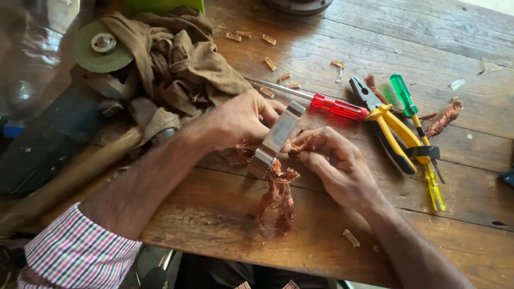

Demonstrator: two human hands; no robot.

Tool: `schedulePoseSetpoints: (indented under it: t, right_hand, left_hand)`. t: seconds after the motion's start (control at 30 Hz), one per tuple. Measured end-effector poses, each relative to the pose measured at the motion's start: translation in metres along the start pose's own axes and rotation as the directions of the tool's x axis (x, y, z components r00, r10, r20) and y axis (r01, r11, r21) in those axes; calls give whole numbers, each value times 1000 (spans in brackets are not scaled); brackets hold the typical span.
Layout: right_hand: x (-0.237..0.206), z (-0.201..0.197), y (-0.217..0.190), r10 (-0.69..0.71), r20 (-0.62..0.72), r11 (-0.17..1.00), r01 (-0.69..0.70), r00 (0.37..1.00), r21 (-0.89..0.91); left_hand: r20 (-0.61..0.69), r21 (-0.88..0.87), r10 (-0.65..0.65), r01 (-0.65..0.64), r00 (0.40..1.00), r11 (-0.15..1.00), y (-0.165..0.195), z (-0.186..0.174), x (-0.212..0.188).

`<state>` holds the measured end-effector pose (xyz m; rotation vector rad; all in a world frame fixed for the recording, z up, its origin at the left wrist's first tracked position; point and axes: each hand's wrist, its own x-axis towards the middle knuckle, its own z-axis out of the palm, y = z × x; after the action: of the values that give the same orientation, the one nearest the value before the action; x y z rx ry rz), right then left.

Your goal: The person holds a rectangular metal block on a wooden workbench and uses a screwdriver to pry and separate copper wire strands wrapped around it, working along the block with both hands while occasionally repositioning the block and the wires.

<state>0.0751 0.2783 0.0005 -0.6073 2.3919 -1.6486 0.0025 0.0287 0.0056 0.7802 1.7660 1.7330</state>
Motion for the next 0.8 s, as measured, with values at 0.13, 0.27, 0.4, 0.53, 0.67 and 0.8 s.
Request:
schedulePoseSetpoints:
  t: [0.13, 0.27, 0.4, 0.53, 0.67, 0.8]
  right_hand:
    - [4, -9, 8, -122, 90, 992, 119, 988, 32]
    - [2, -3, 19, -11, 44, 993, 6, 999, 120]
    - [0, 8, 25, 21, -48, 970, -9, 999, 243]
    - [1, 11, 18, 57, -90, 987, -43, 994, 153]
    - [1, 14, 6, 37, -125, 995, -24, 991, 100]
    - [3, 11, -3, -92, -133, 984, 69, 987, -166]
  left_hand:
    - [-5, 4, -8, 8, 1000, 1000, -5, 0, 0]
    - [10, -21, 61, -61, 998, 998, -9, 1, 3]
    - [-14, -19, 67, -67, 998, 998, -9, 2, 3]
    - [37, -68, 46, -43, 998, 997, -6, 3, 1]
    - [34, 66, 127, -130, 991, 989, 2, 3, -2]
    - [46, 118, 76, -81, 996, 990, 10, 4, -3]
